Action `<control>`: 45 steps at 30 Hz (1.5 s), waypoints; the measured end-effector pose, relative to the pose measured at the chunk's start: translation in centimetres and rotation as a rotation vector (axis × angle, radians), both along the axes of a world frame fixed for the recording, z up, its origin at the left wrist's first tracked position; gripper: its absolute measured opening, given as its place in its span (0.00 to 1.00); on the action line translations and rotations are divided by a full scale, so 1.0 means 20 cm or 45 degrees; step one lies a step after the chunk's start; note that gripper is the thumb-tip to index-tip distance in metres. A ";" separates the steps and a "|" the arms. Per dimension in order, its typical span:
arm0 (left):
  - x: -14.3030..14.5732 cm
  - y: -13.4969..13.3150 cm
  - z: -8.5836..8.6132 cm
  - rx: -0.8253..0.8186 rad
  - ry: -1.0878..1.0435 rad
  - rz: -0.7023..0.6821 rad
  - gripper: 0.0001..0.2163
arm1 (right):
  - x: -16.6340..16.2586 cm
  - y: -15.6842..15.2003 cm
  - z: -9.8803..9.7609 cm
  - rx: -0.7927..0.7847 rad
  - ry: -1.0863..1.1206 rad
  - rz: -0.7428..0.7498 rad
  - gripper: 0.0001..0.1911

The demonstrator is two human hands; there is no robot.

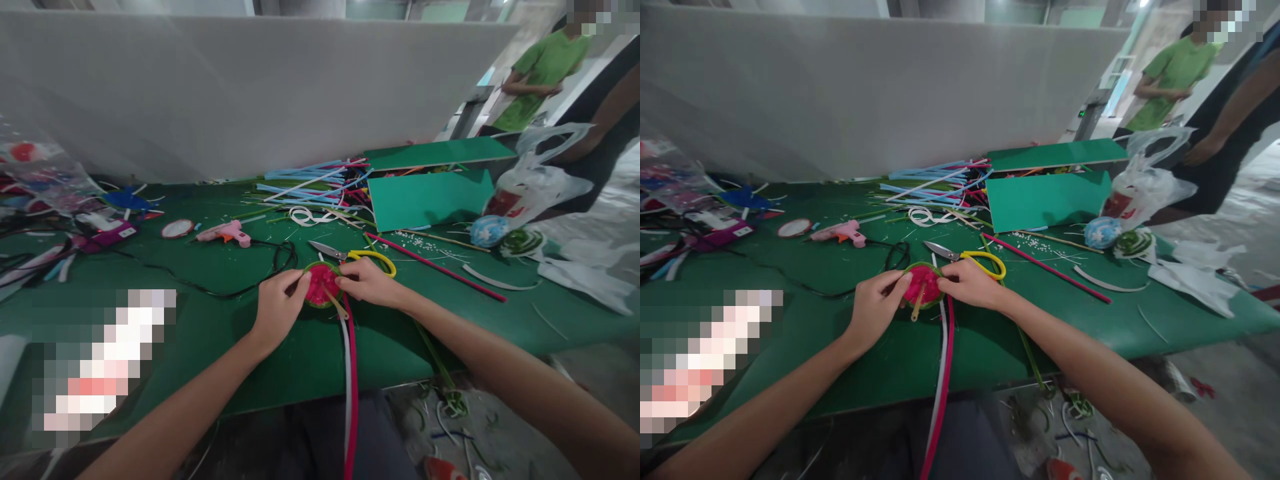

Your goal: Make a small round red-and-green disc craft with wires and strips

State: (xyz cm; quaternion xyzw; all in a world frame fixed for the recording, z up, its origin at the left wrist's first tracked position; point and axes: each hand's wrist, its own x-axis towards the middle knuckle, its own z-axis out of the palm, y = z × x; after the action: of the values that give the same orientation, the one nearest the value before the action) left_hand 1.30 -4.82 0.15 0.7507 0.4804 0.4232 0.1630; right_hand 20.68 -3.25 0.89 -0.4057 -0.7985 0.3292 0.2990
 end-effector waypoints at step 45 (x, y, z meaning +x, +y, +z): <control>0.03 0.00 0.03 -0.882 -0.662 -0.660 0.15 | 0.01 0.00 -0.02 0.877 0.248 -0.420 0.08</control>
State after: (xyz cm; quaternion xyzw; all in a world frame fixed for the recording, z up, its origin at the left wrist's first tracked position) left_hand 1.92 -4.84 0.79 0.6170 0.3338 0.3575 0.6165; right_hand 20.78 -3.33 0.40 -0.3715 -0.7542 0.0263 0.5408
